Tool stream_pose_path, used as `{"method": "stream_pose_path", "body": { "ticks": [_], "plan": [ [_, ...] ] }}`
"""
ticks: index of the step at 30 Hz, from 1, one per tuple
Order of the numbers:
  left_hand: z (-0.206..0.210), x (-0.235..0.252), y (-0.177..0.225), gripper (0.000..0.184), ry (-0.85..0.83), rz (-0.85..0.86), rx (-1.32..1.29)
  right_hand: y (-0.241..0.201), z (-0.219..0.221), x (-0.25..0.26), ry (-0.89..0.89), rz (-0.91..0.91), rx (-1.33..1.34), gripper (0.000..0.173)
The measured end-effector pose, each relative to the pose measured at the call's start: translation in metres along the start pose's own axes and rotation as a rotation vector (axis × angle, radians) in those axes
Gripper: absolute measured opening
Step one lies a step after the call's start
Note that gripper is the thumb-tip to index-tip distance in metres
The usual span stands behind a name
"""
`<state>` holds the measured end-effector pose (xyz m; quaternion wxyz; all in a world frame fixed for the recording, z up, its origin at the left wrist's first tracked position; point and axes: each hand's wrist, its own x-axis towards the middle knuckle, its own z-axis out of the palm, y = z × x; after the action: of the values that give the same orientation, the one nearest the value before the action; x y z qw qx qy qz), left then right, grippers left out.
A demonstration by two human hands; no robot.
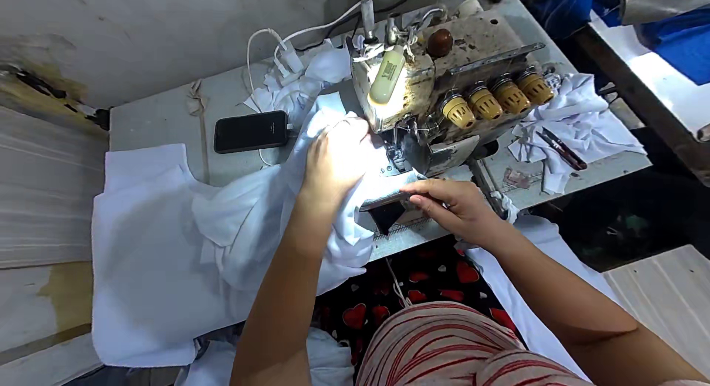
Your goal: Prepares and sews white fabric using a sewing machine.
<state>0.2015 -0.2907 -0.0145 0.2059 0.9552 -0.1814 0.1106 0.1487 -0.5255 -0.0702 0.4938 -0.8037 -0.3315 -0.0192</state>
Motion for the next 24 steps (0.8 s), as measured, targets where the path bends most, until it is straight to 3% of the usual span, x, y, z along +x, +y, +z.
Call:
{"method": "stream_pose_path", "body": {
  "ticks": [3, 7, 10, 13, 16, 18, 24],
  "plan": [
    [0.013, -0.007, -0.003, 0.018, 0.137, -0.087, -0.051, -0.005, 0.004, -0.001, -0.047, -0.101, 0.021, 0.028],
    [0.008, -0.056, -0.012, 0.016, 0.302, -0.199, -0.082, -0.009, 0.014, -0.004, -0.060, -0.178, 0.064, 0.025],
    [0.000, -0.105, -0.004, 0.019, 0.299, -0.290, -0.054, -0.013, 0.024, -0.006, -0.090, -0.201, 0.049, 0.029],
    [0.009, -0.132, 0.029, 0.022, 0.249, -0.184, -0.080, -0.016, 0.028, -0.005, -0.178, -0.225, 0.060, 0.038],
    [0.012, -0.122, 0.050, 0.026, 0.185, 0.013, -0.067, -0.007, 0.019, -0.002, -0.120, -0.199, 0.067, 0.025],
    [0.012, -0.101, 0.043, 0.028, 0.218, 0.048, -0.029, 0.000, 0.003, 0.001, -0.013, -0.152, -0.007, 0.021],
    [0.007, -0.015, 0.000, 0.023, 0.125, -0.150, -0.009, 0.002, -0.012, -0.008, 0.104, -0.028, -0.108, 0.021]
  ]
}}
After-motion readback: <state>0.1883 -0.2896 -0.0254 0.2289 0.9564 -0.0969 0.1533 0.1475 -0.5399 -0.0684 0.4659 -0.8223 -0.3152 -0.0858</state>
